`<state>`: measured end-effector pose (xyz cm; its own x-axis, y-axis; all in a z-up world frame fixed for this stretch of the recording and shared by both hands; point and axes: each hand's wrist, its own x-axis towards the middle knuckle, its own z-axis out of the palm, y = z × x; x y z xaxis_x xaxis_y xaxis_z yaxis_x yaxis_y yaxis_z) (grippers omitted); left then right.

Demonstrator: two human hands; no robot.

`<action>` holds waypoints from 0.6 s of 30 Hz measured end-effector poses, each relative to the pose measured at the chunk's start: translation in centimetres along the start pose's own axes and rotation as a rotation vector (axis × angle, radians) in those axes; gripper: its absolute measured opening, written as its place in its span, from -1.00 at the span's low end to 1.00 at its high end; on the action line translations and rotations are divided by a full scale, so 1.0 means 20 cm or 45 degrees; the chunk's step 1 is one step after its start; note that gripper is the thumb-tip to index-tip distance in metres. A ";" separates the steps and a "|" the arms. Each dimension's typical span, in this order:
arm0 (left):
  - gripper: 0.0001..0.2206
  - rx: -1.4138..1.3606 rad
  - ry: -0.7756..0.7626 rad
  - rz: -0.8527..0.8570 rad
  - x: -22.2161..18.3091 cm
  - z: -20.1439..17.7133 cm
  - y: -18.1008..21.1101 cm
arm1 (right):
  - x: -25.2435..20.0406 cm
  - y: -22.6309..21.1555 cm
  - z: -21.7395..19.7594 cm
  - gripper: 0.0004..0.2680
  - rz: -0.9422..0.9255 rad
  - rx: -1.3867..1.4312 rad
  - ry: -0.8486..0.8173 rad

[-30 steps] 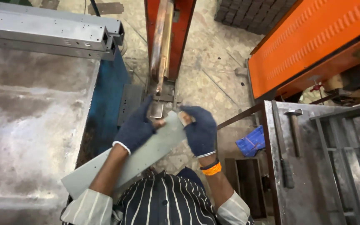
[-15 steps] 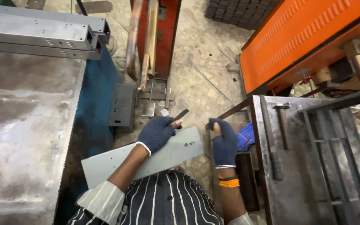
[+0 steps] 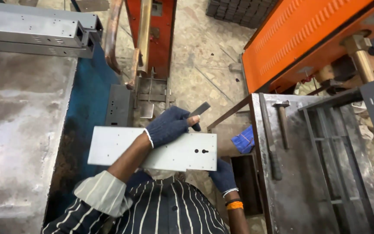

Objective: The recorder assembles metal components using a file for edge finishing, a spot welder for joining parts, and a hammer for fitting components together.

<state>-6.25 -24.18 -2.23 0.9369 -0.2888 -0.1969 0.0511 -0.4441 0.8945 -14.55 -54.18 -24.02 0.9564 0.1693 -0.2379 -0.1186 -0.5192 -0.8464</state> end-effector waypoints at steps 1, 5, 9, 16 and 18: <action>-0.50 -0.001 -0.008 0.002 0.00 0.01 0.02 | -0.03 -0.06 -0.02 -0.82 0.006 0.000 0.006; -0.51 0.079 0.048 0.004 0.01 0.00 0.11 | -0.13 -0.22 -0.06 -0.75 0.018 -0.036 0.114; -0.50 0.088 0.159 0.018 0.03 -0.03 0.06 | -0.19 -0.23 -0.04 -0.76 -0.129 -0.244 0.347; -0.47 -0.090 0.146 0.164 0.06 -0.10 -0.03 | -0.37 -0.53 -0.03 -0.80 0.020 -0.065 0.493; -0.48 -0.134 0.121 0.204 0.06 -0.12 -0.04 | -0.41 -0.60 -0.02 -0.78 0.196 -0.169 0.512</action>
<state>-4.29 -22.18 -2.30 0.9642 -0.2649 -0.0143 -0.0702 -0.3068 0.9492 -20.83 -49.59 -11.75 0.9610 -0.2437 -0.1304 -0.2578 -0.6203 -0.7408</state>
